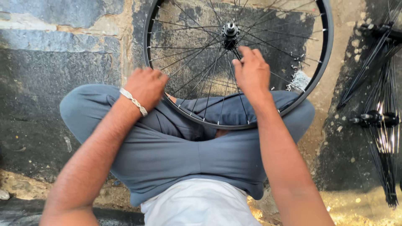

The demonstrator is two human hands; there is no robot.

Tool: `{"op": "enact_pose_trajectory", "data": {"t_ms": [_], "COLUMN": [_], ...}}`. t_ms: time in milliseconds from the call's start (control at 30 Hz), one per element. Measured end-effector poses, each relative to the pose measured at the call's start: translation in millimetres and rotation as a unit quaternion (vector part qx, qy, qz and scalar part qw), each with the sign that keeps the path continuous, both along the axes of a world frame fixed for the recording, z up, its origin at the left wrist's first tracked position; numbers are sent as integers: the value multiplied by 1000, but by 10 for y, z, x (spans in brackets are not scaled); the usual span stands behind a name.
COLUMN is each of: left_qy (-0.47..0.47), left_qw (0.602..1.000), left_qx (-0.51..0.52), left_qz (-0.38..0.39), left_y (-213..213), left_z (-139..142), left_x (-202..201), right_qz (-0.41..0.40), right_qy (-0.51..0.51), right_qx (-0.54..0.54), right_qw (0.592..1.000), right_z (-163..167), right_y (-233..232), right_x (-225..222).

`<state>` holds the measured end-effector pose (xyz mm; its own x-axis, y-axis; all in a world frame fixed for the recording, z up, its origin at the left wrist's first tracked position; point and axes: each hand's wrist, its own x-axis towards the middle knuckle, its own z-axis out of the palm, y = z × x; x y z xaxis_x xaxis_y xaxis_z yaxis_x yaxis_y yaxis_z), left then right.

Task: The person sits on the ground and laces a bicycle wheel by hand. They insert spokes into the rim and hub, threading them through the holes and securing them with nipples. The person rotates the wheel to access different sections and continues the lacing process.

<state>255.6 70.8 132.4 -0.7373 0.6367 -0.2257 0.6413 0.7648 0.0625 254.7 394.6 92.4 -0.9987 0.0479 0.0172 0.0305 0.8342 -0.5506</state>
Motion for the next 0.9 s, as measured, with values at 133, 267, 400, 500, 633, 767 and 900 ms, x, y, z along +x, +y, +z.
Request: {"op": "enact_pose_trajectory", "data": {"t_ms": [133,267,400,500,633,767,900], "left_qy": [-34,-76,-38,-26,-74,-56,-62], "left_qw": [994,962,941,958,976,975,977], "left_qx": [92,259,335,285,201,209,197], "left_qz": [38,44,13,26,39,43,54], "left_y": [214,503,822,994,1033,1025,1016], "left_z": [14,-50,-156,-258,-362,-398,-427], "left_x": [83,208,344,356,290,209,93], "right_qz": [-37,12,28,34,24,63,55], "right_qy": [-43,15,15,12,-71,-126,-139], "right_qx": [11,-27,-52,-50,-129,-202,-210], "right_qw": [998,999,998,998,989,969,966], "right_z": [-227,-308,-317,-300,-247,-221,-322], "right_y": [-102,-14,28,23,80,183,177], "right_x": [-134,-180,-208,-282,-431,-589,-682]}}
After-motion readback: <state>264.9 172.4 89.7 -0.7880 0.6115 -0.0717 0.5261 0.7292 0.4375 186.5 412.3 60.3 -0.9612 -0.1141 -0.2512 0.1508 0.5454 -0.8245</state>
